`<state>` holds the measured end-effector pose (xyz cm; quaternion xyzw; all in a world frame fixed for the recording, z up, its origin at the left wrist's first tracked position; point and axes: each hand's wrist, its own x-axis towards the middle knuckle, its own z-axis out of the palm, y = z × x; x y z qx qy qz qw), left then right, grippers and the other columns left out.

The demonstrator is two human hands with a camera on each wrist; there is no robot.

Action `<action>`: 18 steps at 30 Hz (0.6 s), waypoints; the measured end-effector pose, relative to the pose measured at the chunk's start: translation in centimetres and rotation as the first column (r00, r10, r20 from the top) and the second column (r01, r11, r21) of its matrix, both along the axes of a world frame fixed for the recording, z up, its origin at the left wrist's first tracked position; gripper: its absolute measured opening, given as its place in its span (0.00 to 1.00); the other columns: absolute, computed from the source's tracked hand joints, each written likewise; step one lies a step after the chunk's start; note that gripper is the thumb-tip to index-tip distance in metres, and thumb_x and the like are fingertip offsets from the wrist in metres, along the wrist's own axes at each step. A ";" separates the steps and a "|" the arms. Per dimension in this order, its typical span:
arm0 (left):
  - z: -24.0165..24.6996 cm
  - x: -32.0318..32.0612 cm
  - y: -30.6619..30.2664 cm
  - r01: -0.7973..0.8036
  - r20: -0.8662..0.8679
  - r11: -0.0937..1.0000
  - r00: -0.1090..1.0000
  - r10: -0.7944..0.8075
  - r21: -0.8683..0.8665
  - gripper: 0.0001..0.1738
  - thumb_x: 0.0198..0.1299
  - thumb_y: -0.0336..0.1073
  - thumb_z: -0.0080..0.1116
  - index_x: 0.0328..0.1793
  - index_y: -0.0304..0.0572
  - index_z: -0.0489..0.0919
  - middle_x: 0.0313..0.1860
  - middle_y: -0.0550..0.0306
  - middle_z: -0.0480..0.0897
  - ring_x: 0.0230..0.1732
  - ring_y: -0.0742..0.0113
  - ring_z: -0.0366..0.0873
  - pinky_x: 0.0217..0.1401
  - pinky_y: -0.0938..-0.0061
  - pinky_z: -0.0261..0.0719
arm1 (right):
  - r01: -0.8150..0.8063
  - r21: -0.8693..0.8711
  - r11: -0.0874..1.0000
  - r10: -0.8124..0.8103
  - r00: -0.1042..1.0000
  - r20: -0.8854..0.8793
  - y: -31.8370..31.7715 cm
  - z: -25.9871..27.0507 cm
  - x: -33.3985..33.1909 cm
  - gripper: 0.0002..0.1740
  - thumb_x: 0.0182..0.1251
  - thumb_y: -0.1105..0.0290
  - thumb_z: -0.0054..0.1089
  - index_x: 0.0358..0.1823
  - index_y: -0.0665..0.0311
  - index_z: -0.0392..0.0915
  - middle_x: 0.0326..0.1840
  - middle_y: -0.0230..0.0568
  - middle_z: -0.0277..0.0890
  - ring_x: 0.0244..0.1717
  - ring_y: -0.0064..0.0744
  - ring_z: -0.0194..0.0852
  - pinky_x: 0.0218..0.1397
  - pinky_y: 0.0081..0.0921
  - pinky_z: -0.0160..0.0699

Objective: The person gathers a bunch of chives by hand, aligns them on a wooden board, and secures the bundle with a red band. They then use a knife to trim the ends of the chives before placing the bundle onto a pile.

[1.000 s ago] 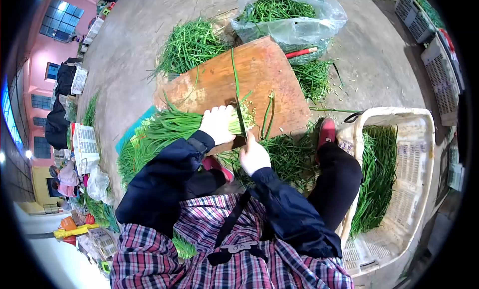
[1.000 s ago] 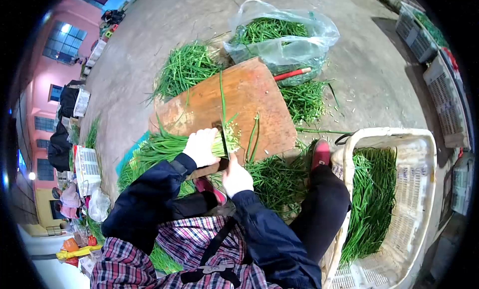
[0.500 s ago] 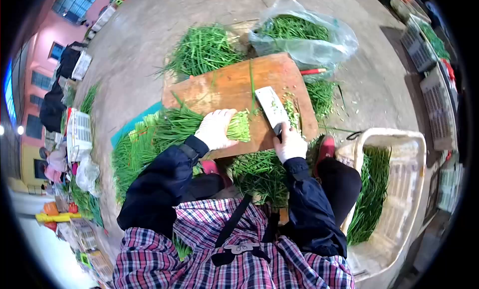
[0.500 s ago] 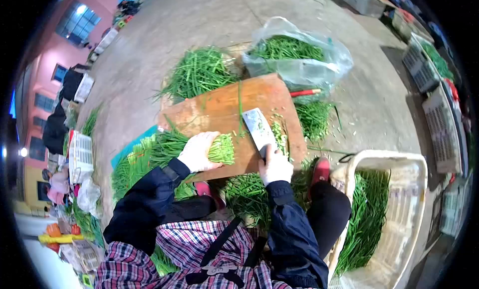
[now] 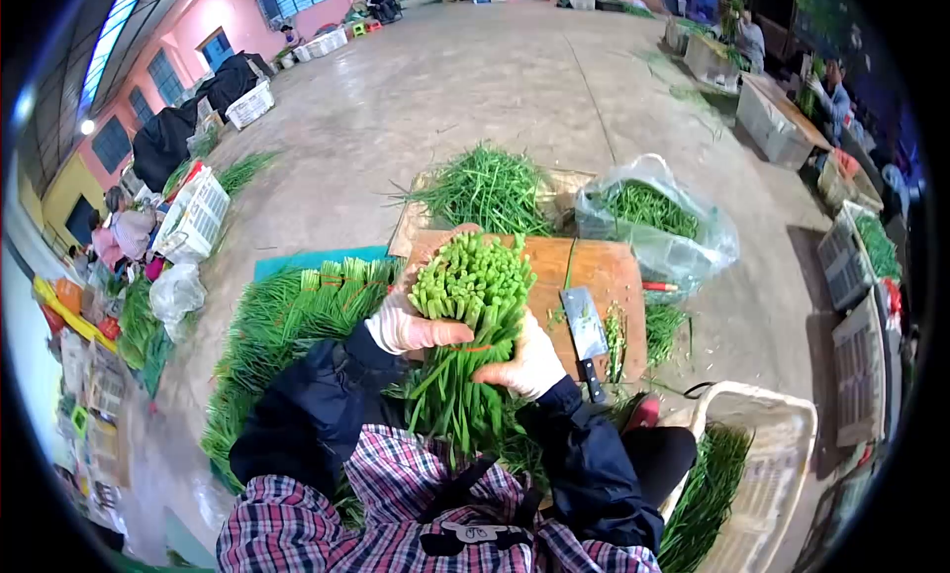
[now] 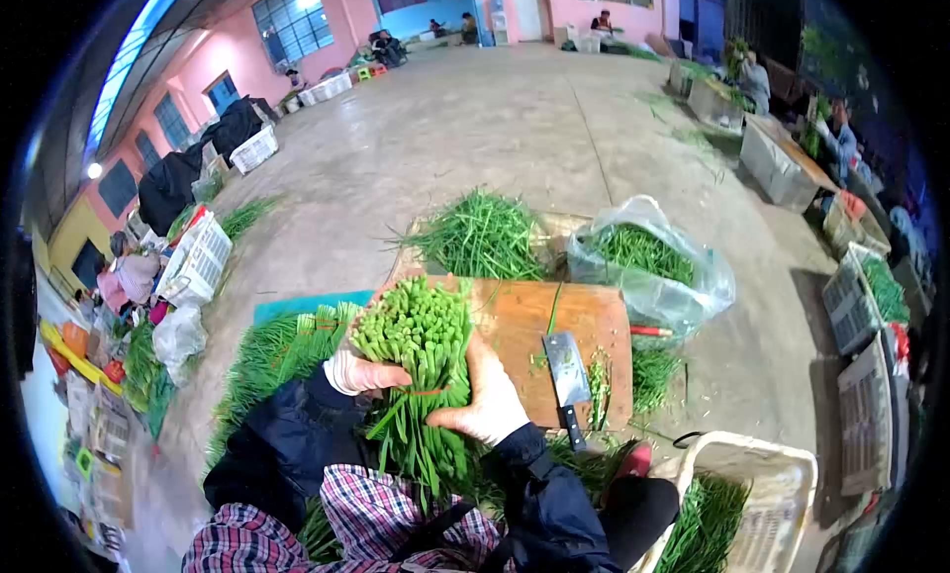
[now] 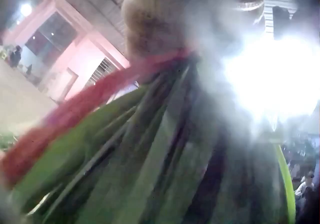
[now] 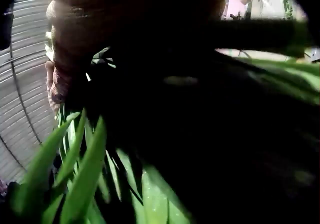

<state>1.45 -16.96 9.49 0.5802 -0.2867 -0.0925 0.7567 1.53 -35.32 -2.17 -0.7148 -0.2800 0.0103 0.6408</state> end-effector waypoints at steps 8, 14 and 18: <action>-0.7 -1.9 -3.0 -0.082 0.139 0.996 0.987 0.085 -0.033 0.33 0.56 0.44 0.65 0.66 0.40 0.69 0.59 0.57 0.76 0.58 0.67 0.73 0.63 0.69 0.69 | 0.101 0.500 0.860 0.084 0.939 -0.334 -0.3 -1.7 -6.9 0.56 0.38 0.82 0.75 0.71 0.60 0.50 0.63 0.40 0.66 0.62 0.34 0.65 0.63 0.32 0.66; 1.5 -4.1 -5.3 -0.201 0.077 0.973 0.978 0.193 0.116 0.20 0.66 0.47 0.51 0.41 0.36 0.83 0.54 0.52 0.80 0.55 0.65 0.75 0.60 0.68 0.69 | 0.190 0.552 0.812 0.019 0.936 -0.350 -2.1 -3.3 -9.0 0.56 0.38 0.81 0.77 0.70 0.55 0.53 0.63 0.38 0.65 0.61 0.35 0.66 0.63 0.34 0.69; 2.9 -3.4 -4.4 -0.279 0.125 0.938 0.943 0.308 -0.205 0.25 0.64 0.53 0.52 0.46 0.36 0.82 0.56 0.48 0.79 0.58 0.63 0.74 0.63 0.66 0.68 | 0.231 0.556 0.799 -0.027 0.936 -0.351 -3.8 -4.3 -10.0 0.55 0.36 0.82 0.76 0.69 0.54 0.54 0.63 0.37 0.65 0.61 0.35 0.66 0.62 0.36 0.70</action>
